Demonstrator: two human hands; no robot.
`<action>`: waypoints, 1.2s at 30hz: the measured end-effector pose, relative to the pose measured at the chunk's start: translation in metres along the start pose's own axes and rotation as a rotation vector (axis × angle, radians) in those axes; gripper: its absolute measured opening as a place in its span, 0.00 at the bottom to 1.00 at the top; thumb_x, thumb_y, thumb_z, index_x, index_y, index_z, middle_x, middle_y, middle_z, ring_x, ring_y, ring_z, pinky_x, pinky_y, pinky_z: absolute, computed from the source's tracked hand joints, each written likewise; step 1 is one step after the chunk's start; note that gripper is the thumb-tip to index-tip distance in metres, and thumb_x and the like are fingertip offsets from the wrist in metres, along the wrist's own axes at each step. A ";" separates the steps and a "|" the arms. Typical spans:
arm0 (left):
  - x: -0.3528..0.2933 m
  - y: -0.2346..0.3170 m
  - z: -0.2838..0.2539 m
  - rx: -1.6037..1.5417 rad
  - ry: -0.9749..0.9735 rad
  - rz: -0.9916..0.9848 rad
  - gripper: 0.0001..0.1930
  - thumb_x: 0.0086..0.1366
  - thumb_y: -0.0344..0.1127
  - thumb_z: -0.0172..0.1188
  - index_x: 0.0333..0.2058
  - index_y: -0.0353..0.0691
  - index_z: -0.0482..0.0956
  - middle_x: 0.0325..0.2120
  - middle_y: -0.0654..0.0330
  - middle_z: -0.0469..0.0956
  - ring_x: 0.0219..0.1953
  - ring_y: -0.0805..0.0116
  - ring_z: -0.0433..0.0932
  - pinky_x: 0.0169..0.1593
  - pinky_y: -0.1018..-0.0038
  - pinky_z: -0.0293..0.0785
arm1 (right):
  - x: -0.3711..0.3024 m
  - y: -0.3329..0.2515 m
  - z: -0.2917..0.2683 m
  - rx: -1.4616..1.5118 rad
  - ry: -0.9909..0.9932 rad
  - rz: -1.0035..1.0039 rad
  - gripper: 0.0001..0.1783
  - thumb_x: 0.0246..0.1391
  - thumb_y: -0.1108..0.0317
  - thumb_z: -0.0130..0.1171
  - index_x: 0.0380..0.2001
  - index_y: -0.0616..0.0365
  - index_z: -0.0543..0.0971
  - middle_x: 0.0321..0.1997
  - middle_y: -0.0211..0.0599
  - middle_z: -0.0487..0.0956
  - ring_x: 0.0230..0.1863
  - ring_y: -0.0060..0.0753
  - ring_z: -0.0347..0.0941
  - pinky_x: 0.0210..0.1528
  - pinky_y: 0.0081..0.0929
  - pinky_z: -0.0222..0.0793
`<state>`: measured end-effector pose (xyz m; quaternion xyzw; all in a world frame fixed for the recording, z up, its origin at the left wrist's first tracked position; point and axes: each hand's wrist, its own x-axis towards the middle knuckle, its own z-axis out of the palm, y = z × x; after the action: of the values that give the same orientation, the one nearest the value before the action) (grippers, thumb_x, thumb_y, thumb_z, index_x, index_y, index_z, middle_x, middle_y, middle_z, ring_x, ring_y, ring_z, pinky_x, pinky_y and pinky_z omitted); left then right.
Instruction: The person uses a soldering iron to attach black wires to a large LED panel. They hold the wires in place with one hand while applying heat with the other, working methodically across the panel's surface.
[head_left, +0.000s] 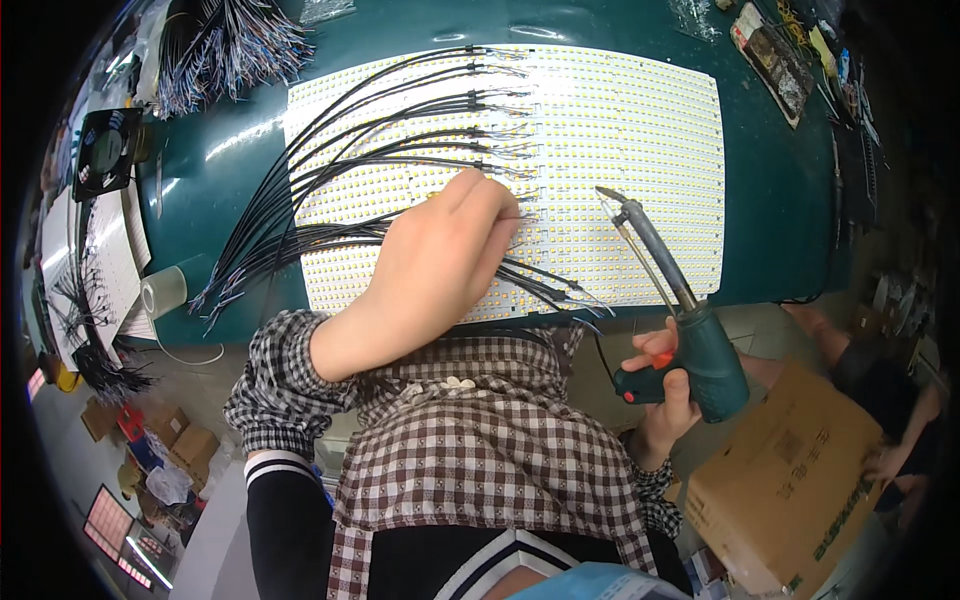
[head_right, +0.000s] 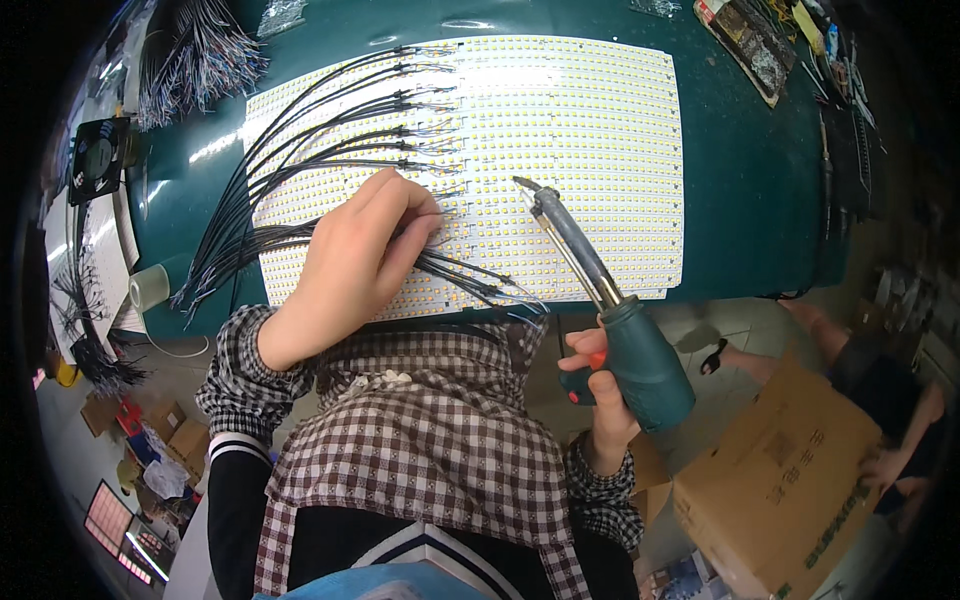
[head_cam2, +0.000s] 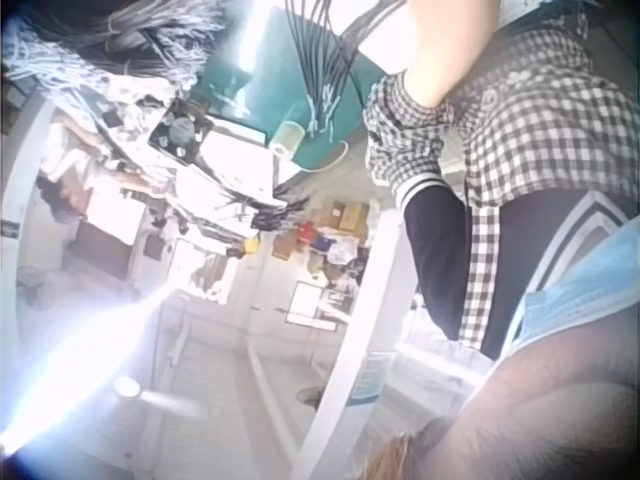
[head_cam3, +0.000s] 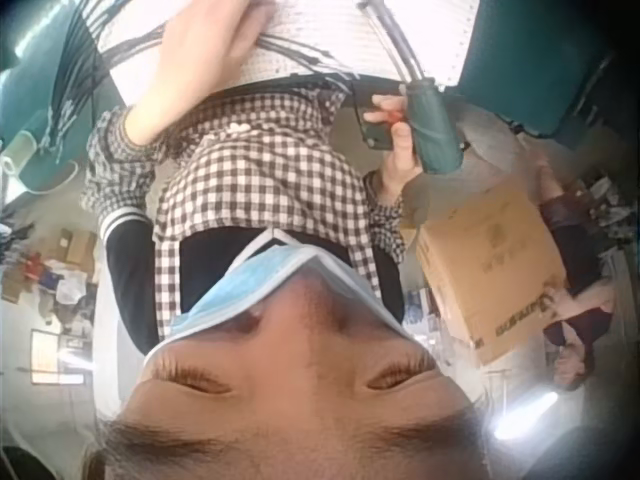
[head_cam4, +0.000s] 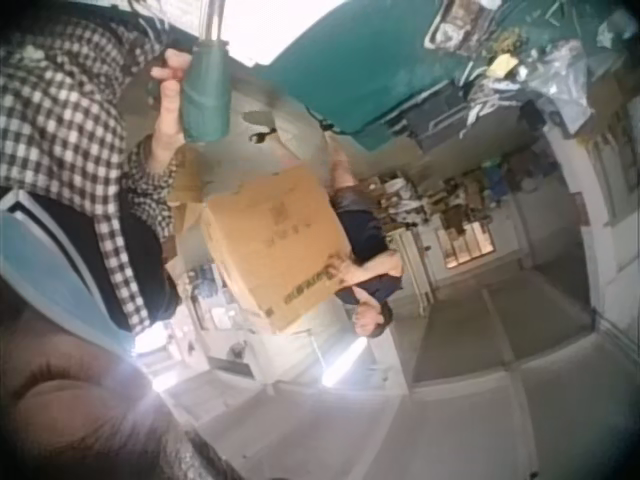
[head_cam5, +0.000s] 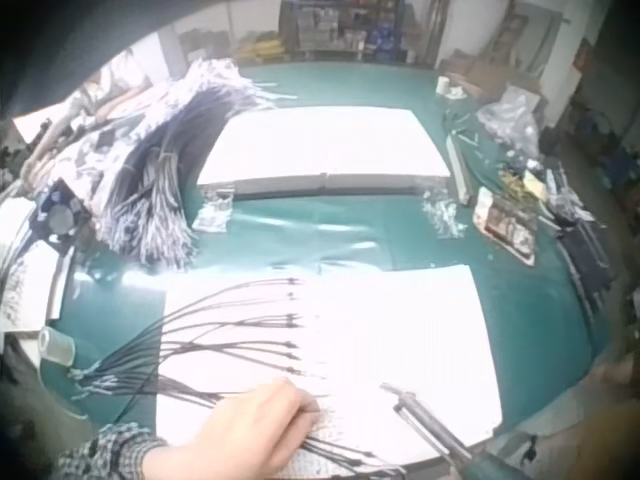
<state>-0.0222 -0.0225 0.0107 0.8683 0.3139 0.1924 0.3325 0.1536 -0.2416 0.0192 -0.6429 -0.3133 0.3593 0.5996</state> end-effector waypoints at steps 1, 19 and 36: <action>0.000 -0.004 0.002 -0.040 -0.008 -0.041 0.07 0.56 0.27 0.61 0.31 0.38 0.72 0.27 0.58 0.71 0.25 0.58 0.75 0.28 0.66 0.71 | 0.000 0.000 0.000 0.001 -0.005 -0.003 0.33 0.60 0.55 0.54 0.54 0.79 0.66 0.40 0.49 0.76 0.39 0.43 0.77 0.32 0.28 0.81; 0.001 -0.008 0.017 -0.192 0.113 -0.125 0.07 0.50 0.26 0.62 0.26 0.41 0.73 0.24 0.61 0.70 0.23 0.62 0.74 0.25 0.68 0.69 | -0.011 -0.004 0.009 0.105 -0.017 0.131 0.27 0.56 0.56 0.63 0.43 0.74 0.74 0.40 0.50 0.77 0.41 0.41 0.77 0.36 0.32 0.80; 0.002 -0.008 0.019 -0.177 0.098 -0.119 0.06 0.50 0.25 0.62 0.25 0.40 0.72 0.24 0.60 0.70 0.23 0.60 0.74 0.24 0.67 0.69 | -0.016 0.001 0.012 -0.004 -0.084 0.186 0.21 0.55 0.60 0.62 0.38 0.72 0.75 0.31 0.44 0.78 0.33 0.37 0.78 0.50 0.39 0.70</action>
<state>-0.0140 -0.0250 -0.0078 0.8049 0.3625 0.2417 0.4028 0.1347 -0.2487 0.0190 -0.6548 -0.2778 0.4392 0.5488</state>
